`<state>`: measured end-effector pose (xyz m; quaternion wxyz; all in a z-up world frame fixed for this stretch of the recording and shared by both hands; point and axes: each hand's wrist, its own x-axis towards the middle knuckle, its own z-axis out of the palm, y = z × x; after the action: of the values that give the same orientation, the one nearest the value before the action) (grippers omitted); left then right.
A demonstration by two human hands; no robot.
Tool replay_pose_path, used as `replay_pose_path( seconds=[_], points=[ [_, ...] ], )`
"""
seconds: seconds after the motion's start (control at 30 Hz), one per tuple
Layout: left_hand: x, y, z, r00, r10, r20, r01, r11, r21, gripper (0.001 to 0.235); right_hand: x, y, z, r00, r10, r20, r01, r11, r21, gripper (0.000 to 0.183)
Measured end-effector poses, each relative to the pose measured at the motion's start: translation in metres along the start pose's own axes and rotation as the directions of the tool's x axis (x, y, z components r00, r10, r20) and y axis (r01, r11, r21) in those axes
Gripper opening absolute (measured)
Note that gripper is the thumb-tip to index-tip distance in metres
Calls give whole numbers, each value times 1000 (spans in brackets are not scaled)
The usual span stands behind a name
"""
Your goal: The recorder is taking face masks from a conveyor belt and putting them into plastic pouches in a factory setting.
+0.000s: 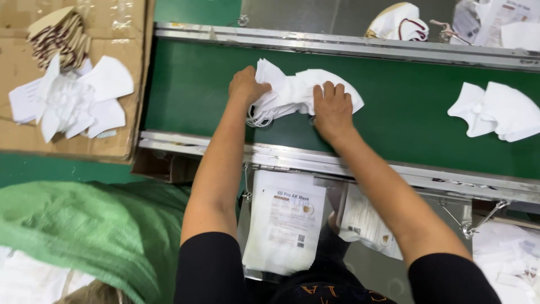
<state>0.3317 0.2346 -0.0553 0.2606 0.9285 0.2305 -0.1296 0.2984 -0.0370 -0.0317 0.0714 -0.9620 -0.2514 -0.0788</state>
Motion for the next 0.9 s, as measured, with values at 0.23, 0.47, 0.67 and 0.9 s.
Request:
replay_pose_path(
  seconds=[0.23, 0.47, 0.67, 0.9],
  points=[
    [-27, -11, 12, 995, 98, 13, -71, 799, -597, 83, -2, -19, -75, 978, 178, 107, -206, 900, 385, 54],
    [-125, 63, -1, 827, 524, -204, -554, 695, -458, 106, -50, 39, -92, 995, -73, -72, 101, 802, 589, 117],
    [-164, 91, 23, 680, 718, -146, -732, 675, -90, 115, -42, 31, -65, 987, -145, -72, 136, 499, 856, 134],
    [-158, 90, 35, 759, 647, -79, -651, 745, -145, 89, -36, 48, -70, 996, -91, -4, 65, 674, 736, 106]
  ],
)
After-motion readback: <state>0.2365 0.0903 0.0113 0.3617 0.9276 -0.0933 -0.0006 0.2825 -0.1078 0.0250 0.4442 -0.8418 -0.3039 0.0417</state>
